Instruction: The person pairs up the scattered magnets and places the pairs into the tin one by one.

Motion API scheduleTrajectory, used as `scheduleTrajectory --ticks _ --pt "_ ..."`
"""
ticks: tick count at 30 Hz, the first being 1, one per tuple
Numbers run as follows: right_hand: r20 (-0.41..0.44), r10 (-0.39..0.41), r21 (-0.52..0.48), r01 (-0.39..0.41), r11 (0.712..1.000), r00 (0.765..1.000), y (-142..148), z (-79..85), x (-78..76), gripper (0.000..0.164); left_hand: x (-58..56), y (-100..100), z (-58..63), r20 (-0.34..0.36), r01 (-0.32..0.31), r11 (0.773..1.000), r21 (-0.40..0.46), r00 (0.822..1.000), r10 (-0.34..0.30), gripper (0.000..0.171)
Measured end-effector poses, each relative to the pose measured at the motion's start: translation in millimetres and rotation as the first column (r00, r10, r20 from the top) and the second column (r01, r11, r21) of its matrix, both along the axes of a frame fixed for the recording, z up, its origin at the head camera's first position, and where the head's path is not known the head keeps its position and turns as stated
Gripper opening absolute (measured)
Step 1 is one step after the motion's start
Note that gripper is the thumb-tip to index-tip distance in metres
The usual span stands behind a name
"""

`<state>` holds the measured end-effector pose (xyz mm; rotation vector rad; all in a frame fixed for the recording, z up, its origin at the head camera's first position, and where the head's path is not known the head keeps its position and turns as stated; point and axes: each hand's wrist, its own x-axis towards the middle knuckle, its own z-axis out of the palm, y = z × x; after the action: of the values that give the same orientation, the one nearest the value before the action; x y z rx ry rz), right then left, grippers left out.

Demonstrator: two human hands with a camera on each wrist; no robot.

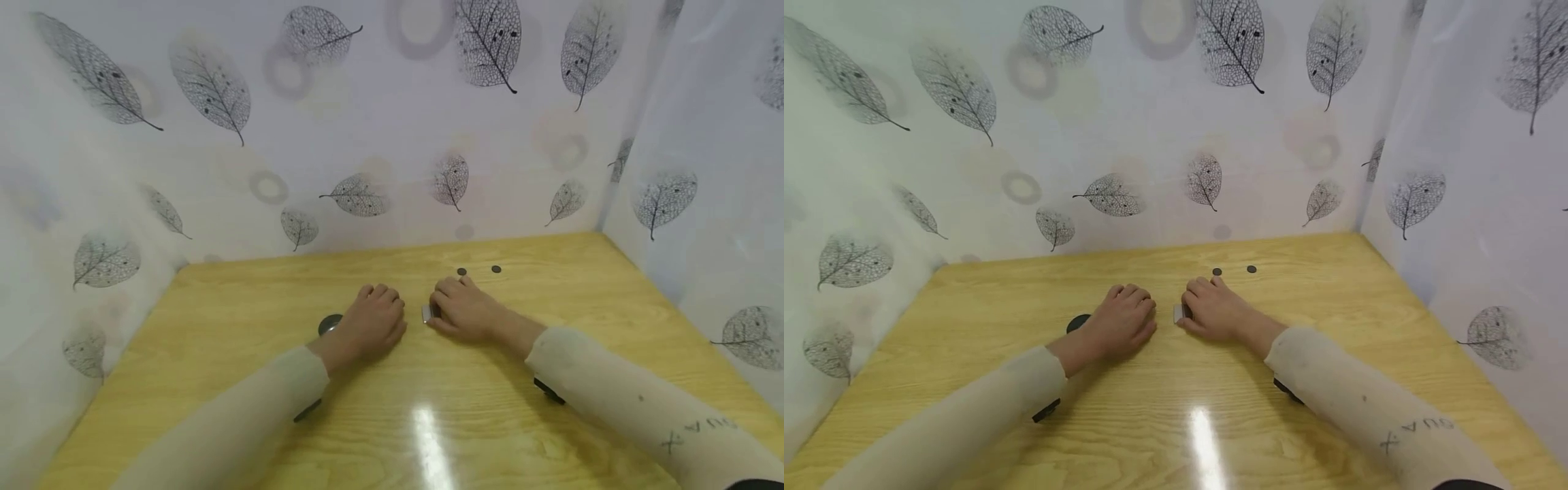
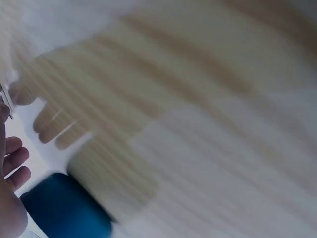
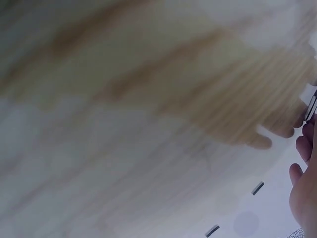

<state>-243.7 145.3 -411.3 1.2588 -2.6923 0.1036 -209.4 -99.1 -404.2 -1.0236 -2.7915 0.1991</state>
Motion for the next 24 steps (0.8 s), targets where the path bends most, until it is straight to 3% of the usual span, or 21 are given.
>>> scheduleTrajectory --ticks 5,13,19,24 --pt "-0.014 0.01 -0.011 -0.011 1.0 1.0 -2.3 -2.2 -1.9 0.038 0.2 -21.1 -0.3 0.011 -0.065 0.998 0.015 0.998 0.065 0.038" --pt "0.002 0.021 -0.024 -0.021 0.999 1.0 -2.4 -8.0 -5.4 0.035 4.3 -50.2 2.2 0.045 -0.141 0.973 0.183 0.99 0.135 0.056" --pt "0.027 0.01 -0.011 -0.01 1.0 1.0 -2.9 -5.3 -1.9 0.038 6.3 -75.5 -5.9 0.001 -0.121 0.954 0.274 0.992 0.126 0.062" --pt "0.045 0.018 -0.03 -0.017 0.999 0.999 -2.8 -4.2 -1.6 0.037 10.4 -89.4 -9.5 0.026 -0.09 0.95 0.299 0.996 0.086 0.072"
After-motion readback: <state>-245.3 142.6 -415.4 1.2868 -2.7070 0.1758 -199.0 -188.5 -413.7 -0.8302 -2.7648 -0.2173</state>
